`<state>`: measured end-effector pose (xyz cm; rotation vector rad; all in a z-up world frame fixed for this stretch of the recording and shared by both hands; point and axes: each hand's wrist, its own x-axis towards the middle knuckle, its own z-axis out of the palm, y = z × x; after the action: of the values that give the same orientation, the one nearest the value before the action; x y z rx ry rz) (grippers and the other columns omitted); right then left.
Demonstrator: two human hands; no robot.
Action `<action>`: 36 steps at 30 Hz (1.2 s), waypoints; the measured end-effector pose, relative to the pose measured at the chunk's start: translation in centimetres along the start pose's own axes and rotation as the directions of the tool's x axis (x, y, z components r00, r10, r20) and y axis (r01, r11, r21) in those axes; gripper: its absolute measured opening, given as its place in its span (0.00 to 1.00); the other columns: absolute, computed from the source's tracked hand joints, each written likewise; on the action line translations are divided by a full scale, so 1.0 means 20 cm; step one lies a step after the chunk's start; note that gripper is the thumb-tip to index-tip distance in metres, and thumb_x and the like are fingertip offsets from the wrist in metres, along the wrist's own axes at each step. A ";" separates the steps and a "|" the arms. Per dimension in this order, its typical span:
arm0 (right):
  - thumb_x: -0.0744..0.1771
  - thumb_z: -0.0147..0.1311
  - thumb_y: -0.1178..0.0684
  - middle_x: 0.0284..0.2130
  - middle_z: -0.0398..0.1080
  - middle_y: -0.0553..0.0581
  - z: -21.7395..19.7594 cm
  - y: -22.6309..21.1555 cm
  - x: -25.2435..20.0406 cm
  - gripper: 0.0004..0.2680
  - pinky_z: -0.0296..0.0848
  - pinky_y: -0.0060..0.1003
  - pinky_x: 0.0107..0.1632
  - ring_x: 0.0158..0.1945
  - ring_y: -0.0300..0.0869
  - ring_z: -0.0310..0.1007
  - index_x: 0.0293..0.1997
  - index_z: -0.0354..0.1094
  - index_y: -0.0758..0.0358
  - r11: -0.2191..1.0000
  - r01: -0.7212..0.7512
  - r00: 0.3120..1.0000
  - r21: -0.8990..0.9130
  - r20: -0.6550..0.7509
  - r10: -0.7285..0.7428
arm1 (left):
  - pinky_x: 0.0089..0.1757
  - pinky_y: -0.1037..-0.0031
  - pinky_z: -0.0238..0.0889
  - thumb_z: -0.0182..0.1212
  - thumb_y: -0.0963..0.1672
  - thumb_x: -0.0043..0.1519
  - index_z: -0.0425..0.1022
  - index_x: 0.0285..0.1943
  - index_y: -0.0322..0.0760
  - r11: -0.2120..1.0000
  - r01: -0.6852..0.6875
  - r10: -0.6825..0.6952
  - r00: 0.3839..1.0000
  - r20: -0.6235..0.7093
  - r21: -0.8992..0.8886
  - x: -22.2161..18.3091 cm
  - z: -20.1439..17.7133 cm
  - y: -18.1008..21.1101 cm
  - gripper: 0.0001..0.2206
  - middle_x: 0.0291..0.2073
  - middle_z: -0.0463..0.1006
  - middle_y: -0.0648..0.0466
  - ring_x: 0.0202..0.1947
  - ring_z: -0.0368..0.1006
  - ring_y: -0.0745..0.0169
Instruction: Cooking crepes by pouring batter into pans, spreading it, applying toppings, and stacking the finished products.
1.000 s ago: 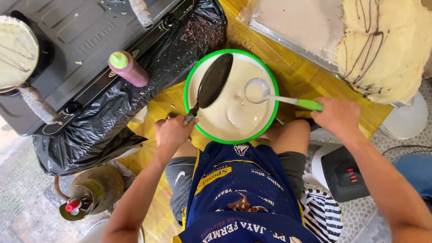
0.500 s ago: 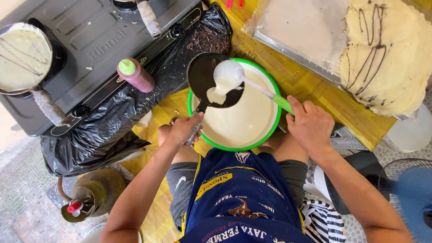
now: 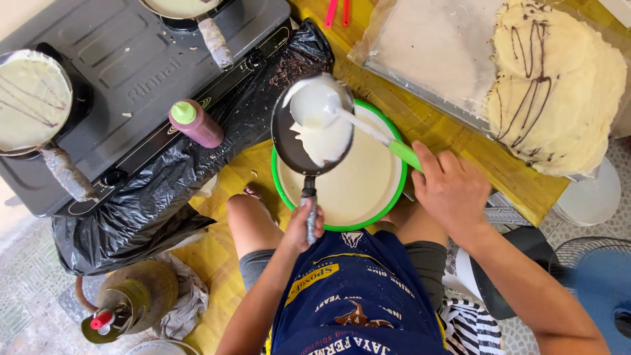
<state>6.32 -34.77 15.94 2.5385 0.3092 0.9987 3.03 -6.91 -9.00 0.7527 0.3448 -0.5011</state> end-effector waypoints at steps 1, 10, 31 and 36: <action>0.60 0.59 0.47 0.26 0.62 0.43 -0.05 0.02 -0.01 0.15 0.72 0.30 0.35 0.27 0.38 0.69 0.51 0.76 0.33 1.000 0.004 1.000 0.002 0.001 -0.004 | 0.16 0.74 0.59 0.61 0.56 0.65 0.73 0.36 0.29 1.000 -0.001 0.001 1.000 -0.002 -0.004 0.03 0.03 0.01 0.24 0.14 0.66 0.47 0.09 0.63 0.59; 0.60 0.59 0.52 0.25 0.63 0.45 -0.18 -0.01 -0.10 0.16 0.72 0.30 0.35 0.26 0.38 0.70 0.52 0.77 0.40 0.999 0.007 0.995 0.047 0.096 -0.011 | 0.14 0.74 0.63 0.64 0.52 0.66 0.74 0.33 0.27 0.976 0.024 -0.017 0.999 -0.035 0.218 -0.01 0.34 0.36 0.21 0.12 0.70 0.44 0.07 0.68 0.59; 0.64 0.58 0.42 0.34 0.76 0.48 0.14 0.08 -0.41 0.14 0.78 0.42 0.42 0.38 0.46 0.80 0.55 0.77 0.37 0.825 -0.546 0.782 0.149 0.445 0.437 | 0.14 0.72 0.65 0.67 0.49 0.61 0.75 0.34 0.24 0.659 0.232 -0.240 0.966 -0.092 0.716 -0.16 0.35 0.57 0.19 0.14 0.73 0.42 0.09 0.71 0.56; 0.61 0.61 0.43 0.29 0.70 0.43 0.00 0.08 -0.36 0.16 0.77 0.33 0.36 0.30 0.41 0.76 0.54 0.78 0.33 0.903 -0.425 0.877 -0.067 0.217 0.429 | 0.13 0.74 0.62 0.67 0.48 0.64 0.74 0.34 0.24 0.861 0.161 -0.193 0.981 0.017 0.482 -0.18 0.28 0.39 0.17 0.13 0.70 0.43 0.06 0.68 0.58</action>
<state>1.32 -38.73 12.34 2.7312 -0.3432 0.8318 5.08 -4.98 0.87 1.1907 0.2295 -0.8011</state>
